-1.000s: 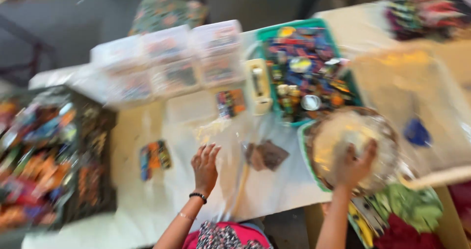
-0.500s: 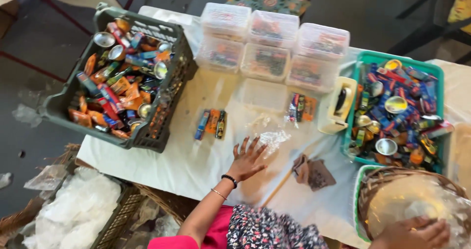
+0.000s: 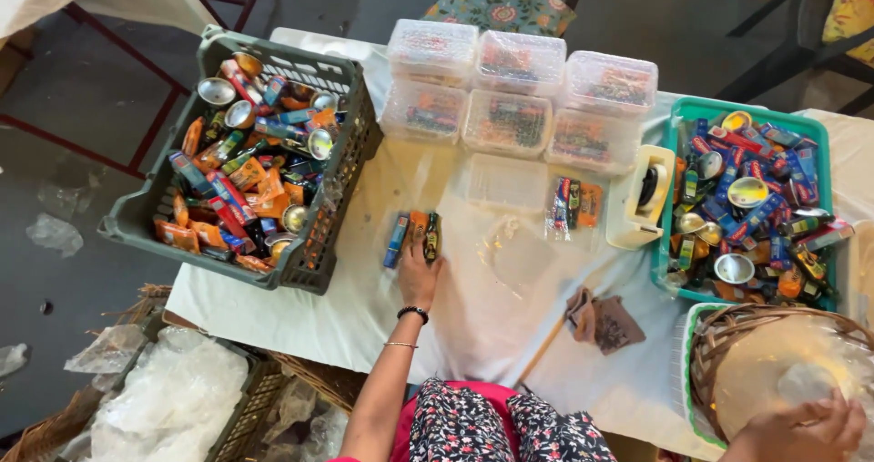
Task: The person sits at a table and packs various snack items, including biscuits and canned goods, into small plastic containers. They use a cloth to wipe the containers before placing the items inside and stacking them.
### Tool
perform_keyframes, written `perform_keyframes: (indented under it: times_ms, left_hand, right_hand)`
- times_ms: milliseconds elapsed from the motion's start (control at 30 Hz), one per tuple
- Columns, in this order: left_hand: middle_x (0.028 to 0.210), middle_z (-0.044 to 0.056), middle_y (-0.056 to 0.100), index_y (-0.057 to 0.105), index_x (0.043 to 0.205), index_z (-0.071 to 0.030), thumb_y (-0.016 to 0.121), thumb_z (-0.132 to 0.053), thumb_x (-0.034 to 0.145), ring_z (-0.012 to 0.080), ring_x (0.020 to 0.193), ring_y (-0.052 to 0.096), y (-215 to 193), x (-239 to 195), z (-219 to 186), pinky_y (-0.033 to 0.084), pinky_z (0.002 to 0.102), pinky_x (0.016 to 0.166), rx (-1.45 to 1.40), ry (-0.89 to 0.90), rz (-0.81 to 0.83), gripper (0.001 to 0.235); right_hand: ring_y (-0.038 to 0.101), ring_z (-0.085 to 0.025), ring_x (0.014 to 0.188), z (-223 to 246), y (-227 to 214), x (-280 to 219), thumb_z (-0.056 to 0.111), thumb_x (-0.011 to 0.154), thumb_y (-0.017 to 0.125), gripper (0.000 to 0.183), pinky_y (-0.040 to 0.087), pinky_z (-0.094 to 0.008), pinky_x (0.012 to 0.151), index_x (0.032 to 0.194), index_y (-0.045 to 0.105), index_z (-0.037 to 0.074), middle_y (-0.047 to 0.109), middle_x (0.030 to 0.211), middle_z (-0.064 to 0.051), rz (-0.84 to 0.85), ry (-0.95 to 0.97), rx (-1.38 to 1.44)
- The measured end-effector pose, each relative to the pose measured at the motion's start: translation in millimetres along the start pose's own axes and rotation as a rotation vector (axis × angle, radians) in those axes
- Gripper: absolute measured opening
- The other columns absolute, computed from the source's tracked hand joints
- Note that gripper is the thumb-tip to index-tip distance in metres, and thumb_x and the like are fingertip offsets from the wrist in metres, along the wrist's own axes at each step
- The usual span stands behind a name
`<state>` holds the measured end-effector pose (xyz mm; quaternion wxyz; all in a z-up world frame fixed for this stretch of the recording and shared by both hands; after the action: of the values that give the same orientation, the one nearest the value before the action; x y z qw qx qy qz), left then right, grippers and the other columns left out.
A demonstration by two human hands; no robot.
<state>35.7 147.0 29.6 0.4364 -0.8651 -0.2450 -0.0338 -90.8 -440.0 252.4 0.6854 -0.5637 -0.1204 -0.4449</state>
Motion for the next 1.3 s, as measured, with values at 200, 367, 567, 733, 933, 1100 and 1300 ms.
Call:
perform_keyframes:
  times_ms: [200, 367, 567, 733, 933, 1100, 1300]
  left_hand:
    - [0.139, 0.01, 0.054, 0.056, 0.136, -0.013, 0.073, -0.018, 0.09, 0.0366, 0.123, 0.053, 10.9, 7.9, 25.1, 0.048, 0.052, 0.102, 0.257, -0.063, -0.012, 0.049]
    - [0.144, 0.011, 0.048, 0.051, 0.141, -0.014, 0.076, -0.024, 0.082, 0.0375, 0.13, 0.044, 11.2, 29.5, 34.5, 0.044, 0.059, 0.098, 0.327, -0.188, 0.111, 0.065]
    - [0.144, 0.009, 0.048, 0.052, 0.138, -0.018, 0.076, -0.035, 0.084, 0.0371, 0.127, 0.045, -28.5, 40.7, 31.2, 0.046, 0.058, 0.094, 0.429, -0.212, -0.058, 0.062]
    - [0.138, 0.012, 0.05, 0.056, 0.131, -0.016, 0.073, -0.03, 0.088, 0.0416, 0.124, 0.047, -22.7, 10.7, 96.9, 0.047, 0.058, 0.087, 0.398, -0.534, 0.052, 0.048]
    - [0.117, 0.016, 0.065, 0.064, 0.117, -0.008, 0.07, -0.009, 0.09, 0.0384, 0.106, 0.062, -47.8, 2.6, 2.1, 0.05, 0.048, 0.094, -0.072, -0.037, -0.227, 0.028]
    - [0.114, 0.011, 0.071, 0.074, 0.118, -0.011, 0.073, 0.001, 0.081, 0.0347, 0.112, 0.062, -16.1, -47.3, -165.5, 0.052, 0.043, 0.097, -0.359, 0.594, 0.441, 0.038]
    - [0.141, 0.01, 0.056, 0.048, 0.147, -0.015, 0.08, -0.016, 0.075, 0.0347, 0.129, 0.053, 12.8, -57.6, -189.0, 0.048, 0.047, 0.105, -0.345, 0.468, 0.533, 0.078]
  right_hand:
    - [0.064, -0.035, 0.13, -77.7, 32.4, -35.0, 0.022, 0.123, 0.029, 0.046, 0.055, -0.044, 0.111, 0.13, 0.064, -0.007, 0.063, 0.138, -0.024, -0.068, 0.144, 0.195]
    - [0.062, -0.035, 0.131, -4.0, -13.3, -27.1, 0.025, 0.123, 0.026, 0.051, 0.053, -0.044, 0.112, 0.129, 0.064, -0.008, 0.061, 0.139, -0.023, -0.05, 0.123, 0.222]
    - [0.059, -0.037, 0.129, 68.4, -34.7, -16.0, 0.023, 0.125, 0.028, 0.054, 0.051, -0.048, 0.11, 0.116, 0.068, -0.013, 0.061, 0.131, -0.027, -0.129, -0.113, 0.215]
    - [0.066, -0.033, 0.115, 37.7, 14.4, -46.4, 0.026, 0.125, 0.04, 0.049, 0.054, -0.043, 0.106, 0.115, 0.07, -0.011, 0.07, 0.12, -0.024, -0.211, -0.052, 0.59]
    - [0.069, -0.024, 0.115, 114.1, 104.8, -108.5, 0.004, 0.107, 0.054, 0.014, 0.056, -0.034, 0.099, 0.105, 0.068, 0.001, 0.072, 0.121, -0.012, 0.477, 0.042, 0.935]
    - [0.069, -0.009, 0.097, 191.7, 136.3, -154.6, 0.006, 0.083, 0.071, 0.059, 0.057, -0.025, 0.076, 0.139, 0.053, 0.007, 0.064, 0.122, -0.004, 0.961, 0.148, 1.092]
    - [0.069, -0.015, 0.079, 128.2, 138.6, -170.7, 0.016, 0.087, 0.079, 0.032, 0.056, -0.028, 0.074, 0.117, 0.075, 0.004, 0.074, 0.101, -0.006, 0.825, 0.159, 0.76]
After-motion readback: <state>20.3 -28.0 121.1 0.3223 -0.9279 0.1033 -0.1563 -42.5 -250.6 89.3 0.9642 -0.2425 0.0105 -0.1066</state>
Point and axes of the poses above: each hand's wrist, its own x-axis towards the middle knuckle, its own y-axis out of the palm, z = x × y, the point moved 9 cm from there along x, towards the middle knuckle
